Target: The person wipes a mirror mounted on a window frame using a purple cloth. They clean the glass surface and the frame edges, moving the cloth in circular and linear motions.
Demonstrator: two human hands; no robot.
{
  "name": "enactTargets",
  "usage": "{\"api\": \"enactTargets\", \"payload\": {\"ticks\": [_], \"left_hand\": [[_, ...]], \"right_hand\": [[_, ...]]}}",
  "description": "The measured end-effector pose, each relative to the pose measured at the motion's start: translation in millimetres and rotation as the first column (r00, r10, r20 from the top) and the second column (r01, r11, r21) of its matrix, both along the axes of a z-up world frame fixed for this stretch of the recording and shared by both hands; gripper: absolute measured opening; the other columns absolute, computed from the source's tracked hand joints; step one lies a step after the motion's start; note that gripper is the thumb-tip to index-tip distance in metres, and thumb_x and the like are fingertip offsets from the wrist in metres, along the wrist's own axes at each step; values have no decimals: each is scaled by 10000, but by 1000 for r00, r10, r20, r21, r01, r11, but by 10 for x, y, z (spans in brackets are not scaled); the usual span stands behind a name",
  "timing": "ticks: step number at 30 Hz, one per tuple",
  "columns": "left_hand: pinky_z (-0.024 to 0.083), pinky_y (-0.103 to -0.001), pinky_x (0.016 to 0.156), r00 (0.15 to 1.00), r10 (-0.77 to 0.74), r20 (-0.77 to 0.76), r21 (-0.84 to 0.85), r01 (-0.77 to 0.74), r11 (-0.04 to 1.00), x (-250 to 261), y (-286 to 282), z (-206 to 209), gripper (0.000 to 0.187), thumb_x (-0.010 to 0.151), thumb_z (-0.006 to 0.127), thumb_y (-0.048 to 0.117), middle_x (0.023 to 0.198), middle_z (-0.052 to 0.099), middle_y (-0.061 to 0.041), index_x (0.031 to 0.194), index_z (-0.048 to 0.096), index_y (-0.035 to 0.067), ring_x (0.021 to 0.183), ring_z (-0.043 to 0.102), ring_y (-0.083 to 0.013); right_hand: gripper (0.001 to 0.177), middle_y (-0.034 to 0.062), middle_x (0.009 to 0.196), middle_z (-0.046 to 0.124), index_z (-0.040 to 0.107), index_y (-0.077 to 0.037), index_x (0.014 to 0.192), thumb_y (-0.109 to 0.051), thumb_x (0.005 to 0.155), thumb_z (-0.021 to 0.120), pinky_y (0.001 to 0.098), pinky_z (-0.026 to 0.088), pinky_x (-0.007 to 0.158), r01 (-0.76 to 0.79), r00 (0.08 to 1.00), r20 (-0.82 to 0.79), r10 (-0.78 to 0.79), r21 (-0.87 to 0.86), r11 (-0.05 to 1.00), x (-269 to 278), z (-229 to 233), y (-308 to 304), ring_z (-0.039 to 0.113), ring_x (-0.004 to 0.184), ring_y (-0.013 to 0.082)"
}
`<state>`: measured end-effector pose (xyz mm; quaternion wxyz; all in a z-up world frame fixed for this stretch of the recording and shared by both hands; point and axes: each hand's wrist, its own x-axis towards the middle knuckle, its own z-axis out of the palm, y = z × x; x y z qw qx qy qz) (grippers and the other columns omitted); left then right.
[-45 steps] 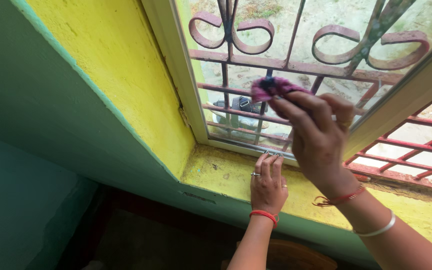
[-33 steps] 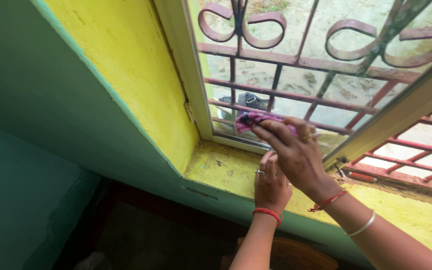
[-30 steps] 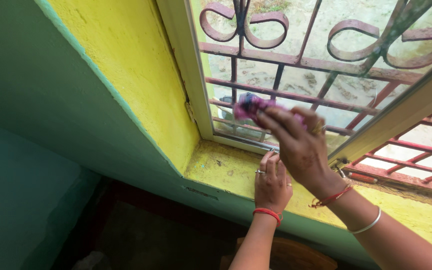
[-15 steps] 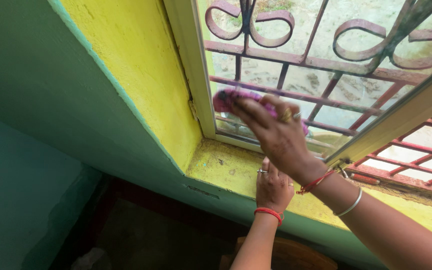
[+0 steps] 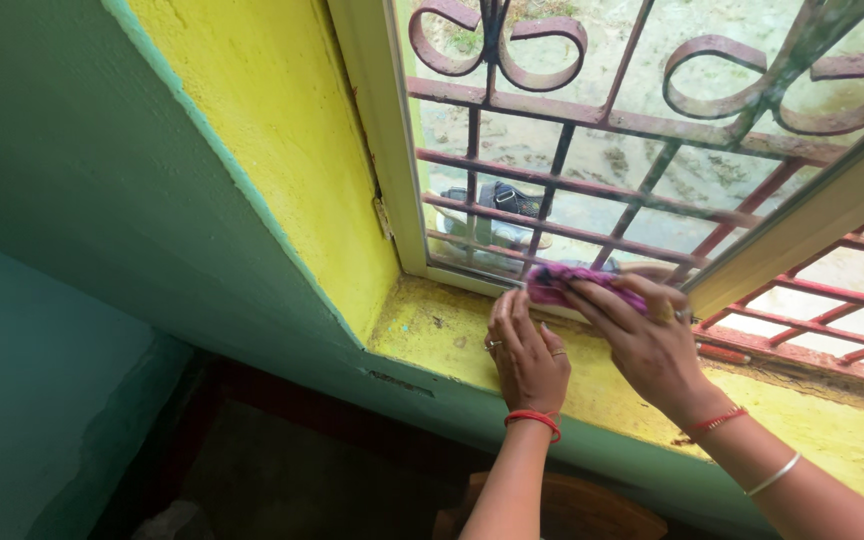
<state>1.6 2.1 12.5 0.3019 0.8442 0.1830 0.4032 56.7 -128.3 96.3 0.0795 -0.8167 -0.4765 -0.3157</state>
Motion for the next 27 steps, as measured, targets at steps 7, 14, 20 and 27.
{"api": "enactTargets", "payload": {"ticks": [7, 14, 20, 27], "left_hand": [[312, -496, 1197, 994, -3, -109, -18, 1, 1000, 56, 21, -62, 707, 901, 559, 65, 1666, 270, -201, 1553, 310, -47, 1523, 314, -384], [362, -452, 1205, 994, -13, -106, -12, 12, 1000, 86, 23, -70, 721, 889, 558, 46, 1686, 248, -177, 1566, 329, -52, 1526, 331, -362], [434, -413, 1123, 985, -78, -156, -136, 57, 989, 48, 21, 6, 729, 896, 546, 39, 1703, 200, -149, 1579, 301, -30, 1532, 315, -356], [456, -433, 1097, 988, -32, -151, -69, 22, 997, 72, 2, -70, 722, 889, 586, 54, 1699, 223, -163, 1563, 341, -29, 1516, 348, -351]], "right_hand": [[709, -67, 1438, 595, 654, -192, 1402, 48, 736, 644, 390, 356, 1037, 112, 993, -33, -110, 49, 993, -153, -145, 146, 468, 1306, 207], [592, -31, 1433, 634, 708, -175, 1366, 98, 845, 637, 383, 354, 1034, 76, 996, 24, -86, 259, 963, -117, 412, 410, 514, 1216, 258], [413, 34, 1376, 655, 731, -86, 1323, 78, 951, 656, 510, 315, 1056, 17, 970, 213, -118, 424, 906, -113, 1268, 626, 523, 1203, 307], [519, -8, 1454, 637, 724, -162, 1407, 64, 950, 629, 392, 368, 1073, -14, 978, 204, -48, 289, 957, -34, 1019, 858, 497, 1280, 264]]}}
